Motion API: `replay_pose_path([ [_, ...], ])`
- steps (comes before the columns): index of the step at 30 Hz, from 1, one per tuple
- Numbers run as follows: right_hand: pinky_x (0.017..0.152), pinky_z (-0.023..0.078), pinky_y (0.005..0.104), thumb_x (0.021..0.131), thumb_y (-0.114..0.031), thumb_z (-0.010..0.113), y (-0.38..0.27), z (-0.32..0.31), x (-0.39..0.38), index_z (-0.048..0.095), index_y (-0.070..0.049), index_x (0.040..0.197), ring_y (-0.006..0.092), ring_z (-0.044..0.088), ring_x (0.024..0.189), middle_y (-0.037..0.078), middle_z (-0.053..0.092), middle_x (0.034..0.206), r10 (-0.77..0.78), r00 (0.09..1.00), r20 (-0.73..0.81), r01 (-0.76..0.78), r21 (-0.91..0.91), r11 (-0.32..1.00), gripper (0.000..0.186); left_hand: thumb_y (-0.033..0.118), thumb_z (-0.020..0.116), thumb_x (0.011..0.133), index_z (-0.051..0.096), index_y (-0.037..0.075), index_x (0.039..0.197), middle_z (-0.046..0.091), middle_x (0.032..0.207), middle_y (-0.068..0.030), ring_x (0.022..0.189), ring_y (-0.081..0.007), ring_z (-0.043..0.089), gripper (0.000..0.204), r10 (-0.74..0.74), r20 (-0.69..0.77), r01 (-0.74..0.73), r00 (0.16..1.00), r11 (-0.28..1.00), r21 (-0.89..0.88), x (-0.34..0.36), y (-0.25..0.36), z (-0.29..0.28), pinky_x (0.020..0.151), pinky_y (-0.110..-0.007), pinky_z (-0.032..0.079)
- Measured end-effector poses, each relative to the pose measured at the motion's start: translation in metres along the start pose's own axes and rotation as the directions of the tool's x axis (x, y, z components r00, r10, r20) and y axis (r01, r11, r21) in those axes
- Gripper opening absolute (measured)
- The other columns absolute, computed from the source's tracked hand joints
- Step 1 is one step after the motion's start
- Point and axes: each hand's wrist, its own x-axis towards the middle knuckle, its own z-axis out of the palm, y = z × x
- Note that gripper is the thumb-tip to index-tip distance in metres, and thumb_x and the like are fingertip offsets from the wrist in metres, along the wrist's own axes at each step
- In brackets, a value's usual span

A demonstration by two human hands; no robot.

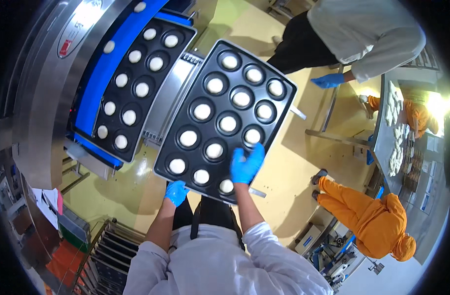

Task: The person takes empty baking trays from a rack and places them on a machine that deposits dough balls into the tray slots.

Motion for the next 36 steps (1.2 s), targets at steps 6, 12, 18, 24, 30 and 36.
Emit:
replay_pose_path([
  [6,0.07,0.044,0.0373,0.084,-0.016,0.059,0.166,-0.06,0.054,0.054,0.006,0.098,0.0218,0.052,0.075,0.015,0.057,0.082,0.24,0.97,0.028,-0.236,-0.106,0.966,0.026,-0.001,0.05,0.07,0.06,-0.002,0.095,0.063,0.102,-0.0133,0.096,-0.0288,0.059,0.027,-0.106,0.035,0.074,0.994,0.389,-0.918,0.018,-0.008,0.021,0.091,-0.041,0.046],
  [12,0.063,0.042,0.0355,0.086,-0.012,0.053,0.131,-0.09,0.056,0.054,0.005,0.092,0.0162,0.05,0.069,0.012,0.056,0.074,0.176,0.984,0.035,-0.177,0.028,0.984,0.018,-0.002,0.053,0.073,0.056,0.007,0.076,0.056,0.07,-0.0032,0.063,-0.0198,0.055,0.01,-0.186,0.035,0.114,0.982,0.435,-0.893,-0.02,0.012,0.026,0.058,-0.032,0.047],
  [18,0.057,0.04,0.0286,0.087,-0.009,0.051,0.104,-0.138,0.08,0.059,0.004,0.097,0.0081,0.047,0.065,0.0,0.055,0.071,0.126,0.985,0.114,-0.145,0.187,0.972,0.019,0.011,0.056,0.084,0.063,0.005,0.08,0.064,0.074,-0.0118,0.066,-0.0253,0.061,0.01,0.568,0.144,-0.536,0.81,0.621,0.572,-0.099,0.08,0.053,0.059,-0.035,0.048],
  [24,0.054,0.037,0.0239,0.088,-0.007,0.05,0.049,-0.18,0.101,0.06,0.001,0.094,0.0061,0.044,0.064,-0.003,0.051,0.07,0.094,0.975,0.2,-0.137,0.216,0.967,0.014,0.017,0.053,0.082,0.062,0.006,0.089,0.064,0.087,-0.0117,0.076,-0.0299,0.062,0.015,0.532,0.183,-0.535,0.827,0.646,0.544,-0.123,0.094,0.086,0.067,-0.039,0.05],
  [30,0.055,0.036,0.0231,0.087,-0.007,0.052,0.041,-0.184,0.141,0.06,0.0,0.092,0.0046,0.043,0.064,-0.004,0.051,0.071,-0.084,0.988,0.127,0.065,0.144,0.987,0.012,0.021,0.053,0.09,0.066,0.007,0.104,0.065,0.104,-0.0154,0.097,-0.0332,0.062,0.023,0.37,0.28,-0.464,0.886,0.698,0.546,-0.121,0.145,0.093,0.083,-0.042,0.05],
  [36,0.062,0.044,0.0245,0.091,-0.02,0.05,-0.012,-0.222,0.145,0.063,-0.004,0.102,0.0118,0.055,0.068,0.003,0.06,0.08,0.131,0.934,0.333,-0.296,0.512,0.807,0.023,0.018,0.053,0.092,0.065,0.006,0.107,0.066,0.104,-0.0154,0.092,-0.0263,0.062,0.023,0.402,0.082,-0.409,0.912,0.874,0.263,-0.121,0.228,0.102,0.082,-0.037,0.047],
])
